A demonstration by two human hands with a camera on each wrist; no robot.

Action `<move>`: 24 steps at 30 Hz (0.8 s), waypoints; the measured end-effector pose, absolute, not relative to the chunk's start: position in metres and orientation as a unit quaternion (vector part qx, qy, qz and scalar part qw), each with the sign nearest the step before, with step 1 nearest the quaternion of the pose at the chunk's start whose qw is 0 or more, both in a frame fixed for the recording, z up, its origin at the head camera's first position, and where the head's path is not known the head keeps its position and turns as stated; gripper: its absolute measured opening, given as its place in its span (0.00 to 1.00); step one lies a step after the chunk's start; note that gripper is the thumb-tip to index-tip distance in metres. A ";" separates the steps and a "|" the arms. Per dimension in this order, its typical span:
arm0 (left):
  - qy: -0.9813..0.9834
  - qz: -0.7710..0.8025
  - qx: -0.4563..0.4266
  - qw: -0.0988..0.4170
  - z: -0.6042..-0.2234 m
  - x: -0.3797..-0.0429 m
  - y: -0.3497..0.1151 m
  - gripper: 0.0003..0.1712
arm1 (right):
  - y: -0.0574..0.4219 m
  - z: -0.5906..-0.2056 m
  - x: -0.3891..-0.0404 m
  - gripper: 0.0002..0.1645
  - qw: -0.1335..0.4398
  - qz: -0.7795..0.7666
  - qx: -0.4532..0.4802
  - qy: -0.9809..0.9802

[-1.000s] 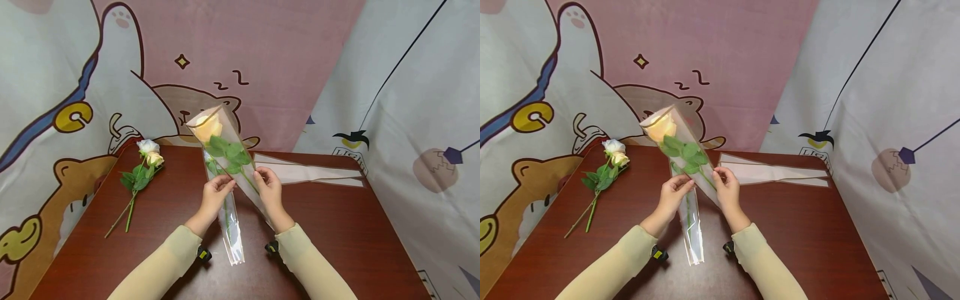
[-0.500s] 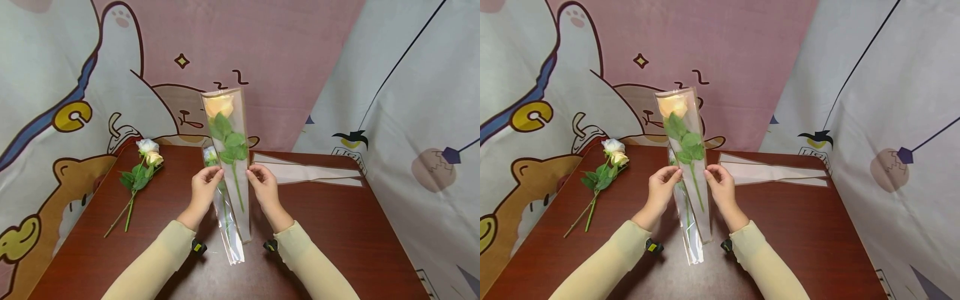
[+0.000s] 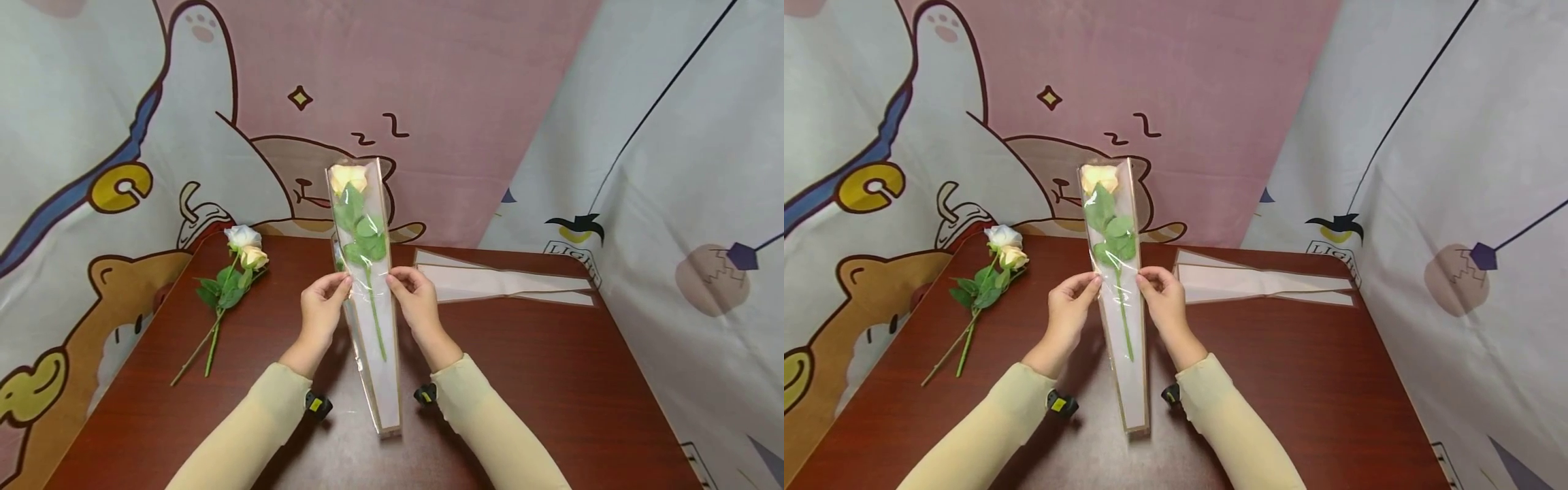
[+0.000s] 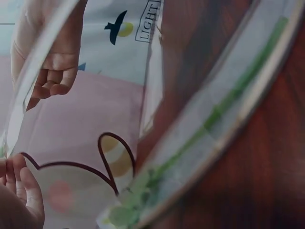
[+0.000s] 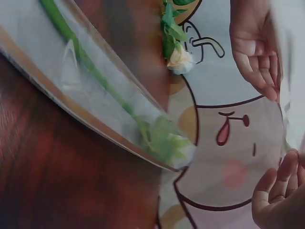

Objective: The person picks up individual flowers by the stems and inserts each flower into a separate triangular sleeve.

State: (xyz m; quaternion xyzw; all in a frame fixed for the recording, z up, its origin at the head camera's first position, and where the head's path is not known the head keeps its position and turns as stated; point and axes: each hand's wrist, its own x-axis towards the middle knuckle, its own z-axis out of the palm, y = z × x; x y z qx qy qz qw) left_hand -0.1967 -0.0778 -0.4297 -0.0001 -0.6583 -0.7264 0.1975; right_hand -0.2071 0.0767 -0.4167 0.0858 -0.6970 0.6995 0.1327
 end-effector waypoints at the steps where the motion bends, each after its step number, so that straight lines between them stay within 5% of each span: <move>1: -0.657 -0.728 0.007 0.196 -0.433 -0.196 -0.080 0.10 | 0.075 -0.420 -0.208 0.09 0.127 0.697 0.083 -0.701; 12: -0.664 -0.722 0.086 0.177 -0.481 -0.197 -0.108 0.10 | 0.050 -0.482 -0.230 0.06 0.115 0.588 0.092 -0.795; 24: -0.694 -0.684 0.146 0.170 -0.524 -0.198 -0.130 0.12 | 0.029 -0.502 -0.236 0.06 0.062 0.486 0.096 -0.866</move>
